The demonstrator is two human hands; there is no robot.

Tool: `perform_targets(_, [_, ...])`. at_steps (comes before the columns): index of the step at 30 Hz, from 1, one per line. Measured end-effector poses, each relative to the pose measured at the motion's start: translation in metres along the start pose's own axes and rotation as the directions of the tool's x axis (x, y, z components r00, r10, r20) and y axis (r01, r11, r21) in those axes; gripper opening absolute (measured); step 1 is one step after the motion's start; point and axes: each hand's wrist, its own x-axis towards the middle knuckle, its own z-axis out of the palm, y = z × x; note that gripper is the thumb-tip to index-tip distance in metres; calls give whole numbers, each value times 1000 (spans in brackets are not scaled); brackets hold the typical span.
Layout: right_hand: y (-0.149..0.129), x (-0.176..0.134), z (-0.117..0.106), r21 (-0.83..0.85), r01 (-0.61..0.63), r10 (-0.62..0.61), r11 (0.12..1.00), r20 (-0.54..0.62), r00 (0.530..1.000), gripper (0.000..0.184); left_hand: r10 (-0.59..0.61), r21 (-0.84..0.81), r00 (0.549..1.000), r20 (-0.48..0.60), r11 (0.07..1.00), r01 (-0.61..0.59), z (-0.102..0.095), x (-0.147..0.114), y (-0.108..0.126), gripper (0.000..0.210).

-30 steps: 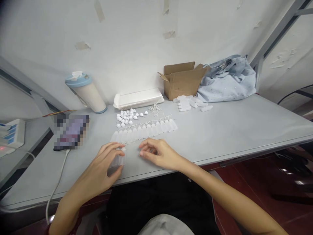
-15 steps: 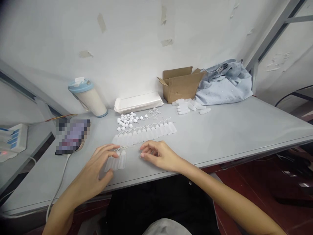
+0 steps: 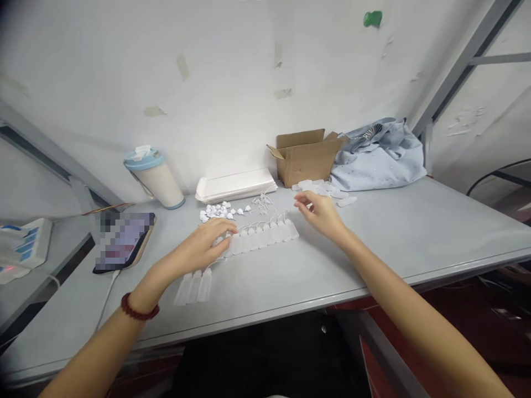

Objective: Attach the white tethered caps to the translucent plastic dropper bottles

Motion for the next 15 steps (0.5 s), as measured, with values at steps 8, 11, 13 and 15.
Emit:
perform_targets(8, [37,8,-7,-291,-39,9,956,-102,995,27,120,0,985,125,993,-121,35,93,-16,13])
perform_targets(11, [44,8,-14,-393,-123,68,911,-152,986,32,130,-31,985,117,991,-128,42,104,-16,21])
perform_targets(13, [50,6,-19,-450,-203,130,870,-188,973,34,120,-59,989,90,992,-115,41,105,-15,21])
perform_targets(15, [56,4,-23,-497,-285,201,820,-216,955,37,91,-92,995,49,992,-86,36,103,-14,20])
